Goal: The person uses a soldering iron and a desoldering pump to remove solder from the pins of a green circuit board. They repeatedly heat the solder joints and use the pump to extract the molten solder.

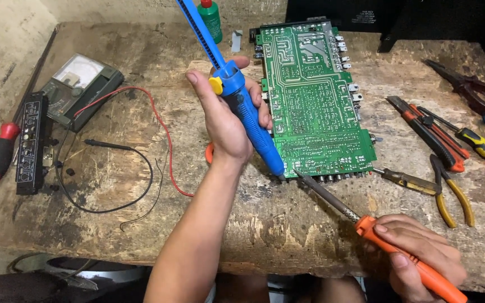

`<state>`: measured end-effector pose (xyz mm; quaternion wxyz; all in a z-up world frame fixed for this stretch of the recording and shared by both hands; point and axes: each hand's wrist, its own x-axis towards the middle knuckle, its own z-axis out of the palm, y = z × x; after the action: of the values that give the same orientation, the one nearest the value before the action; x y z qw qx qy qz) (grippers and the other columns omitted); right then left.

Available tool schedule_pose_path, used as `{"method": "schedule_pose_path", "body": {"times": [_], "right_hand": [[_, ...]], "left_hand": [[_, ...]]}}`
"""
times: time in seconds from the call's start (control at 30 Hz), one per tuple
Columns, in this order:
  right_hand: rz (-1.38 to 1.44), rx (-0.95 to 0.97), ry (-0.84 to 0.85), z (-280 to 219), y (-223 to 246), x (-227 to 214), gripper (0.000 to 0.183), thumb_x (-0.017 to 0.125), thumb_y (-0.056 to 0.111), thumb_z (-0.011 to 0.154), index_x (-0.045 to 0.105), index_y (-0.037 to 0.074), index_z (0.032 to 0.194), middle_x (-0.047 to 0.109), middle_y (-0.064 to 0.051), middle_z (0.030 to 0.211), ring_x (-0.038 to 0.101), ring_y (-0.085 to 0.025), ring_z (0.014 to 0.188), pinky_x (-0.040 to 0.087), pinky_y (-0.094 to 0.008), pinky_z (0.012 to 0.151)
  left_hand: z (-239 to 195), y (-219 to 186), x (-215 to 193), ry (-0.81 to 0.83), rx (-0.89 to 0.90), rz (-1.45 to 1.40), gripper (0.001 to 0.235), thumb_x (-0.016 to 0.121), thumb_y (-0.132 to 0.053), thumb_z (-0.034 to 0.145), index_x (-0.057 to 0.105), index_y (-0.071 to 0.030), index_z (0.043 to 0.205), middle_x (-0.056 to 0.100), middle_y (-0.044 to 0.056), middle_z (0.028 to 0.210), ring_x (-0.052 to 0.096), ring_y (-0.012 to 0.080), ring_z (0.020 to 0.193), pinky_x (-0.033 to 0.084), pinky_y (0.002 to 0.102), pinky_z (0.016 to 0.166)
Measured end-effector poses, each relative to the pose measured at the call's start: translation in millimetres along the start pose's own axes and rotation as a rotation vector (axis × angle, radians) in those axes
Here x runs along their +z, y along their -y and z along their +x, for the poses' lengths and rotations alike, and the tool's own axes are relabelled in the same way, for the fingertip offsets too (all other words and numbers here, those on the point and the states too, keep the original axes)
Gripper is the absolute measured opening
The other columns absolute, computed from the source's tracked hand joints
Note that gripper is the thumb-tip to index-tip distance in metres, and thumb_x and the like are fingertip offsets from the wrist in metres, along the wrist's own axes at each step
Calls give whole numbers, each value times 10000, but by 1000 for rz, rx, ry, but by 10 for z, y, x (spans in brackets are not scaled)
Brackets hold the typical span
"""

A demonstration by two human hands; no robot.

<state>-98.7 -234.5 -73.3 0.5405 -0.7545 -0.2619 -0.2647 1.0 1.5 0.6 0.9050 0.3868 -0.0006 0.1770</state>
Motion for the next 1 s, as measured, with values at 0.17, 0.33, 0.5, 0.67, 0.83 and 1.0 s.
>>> {"method": "schedule_pose_path", "body": {"times": [0.17,0.33,0.5,0.67,0.83,1.0], "right_hand": [[12,-14,-21,-2,-31,-5,259,423,194,692,534,-32,754,576,-156,723,617,-273,653,528,-333,678],[26,-7,-71,-15,-34,19,258,426,191,677,533,-35,738,571,-158,715,610,-268,640,525,-333,671],[10,5,-16,-24,-45,-21,269,424,195,693,535,-38,768,578,-164,735,622,-278,675,530,-337,703],[15,13,-23,1,-14,-9,272,428,207,695,538,-33,764,579,-162,731,622,-262,671,532,-331,701],[6,18,-2,51,62,4,274,417,209,700,541,-28,761,586,-145,730,625,-254,662,528,-321,687],[-15,29,28,61,68,-16,262,405,184,716,541,-38,752,587,-147,724,622,-256,666,523,-327,700]], "left_hand": [[14,54,-34,9,76,-13,660,236,-605,721,470,-28,941,438,32,535,415,109,343,373,242,299],[1,103,-28,2,188,-51,575,264,-551,771,410,-47,1007,418,29,601,404,106,400,381,252,347],[-53,124,23,23,320,39,525,314,-551,778,380,-84,1007,412,35,625,409,108,404,406,245,343],[-102,157,76,16,291,68,554,289,-562,768,367,-73,1015,394,45,640,397,122,389,376,243,337],[-118,204,64,46,282,104,542,307,-564,770,357,-84,1018,405,42,633,397,108,395,396,232,341],[-159,240,104,16,358,212,423,303,-492,825,355,-92,950,404,34,609,391,97,379,355,203,309]]}}
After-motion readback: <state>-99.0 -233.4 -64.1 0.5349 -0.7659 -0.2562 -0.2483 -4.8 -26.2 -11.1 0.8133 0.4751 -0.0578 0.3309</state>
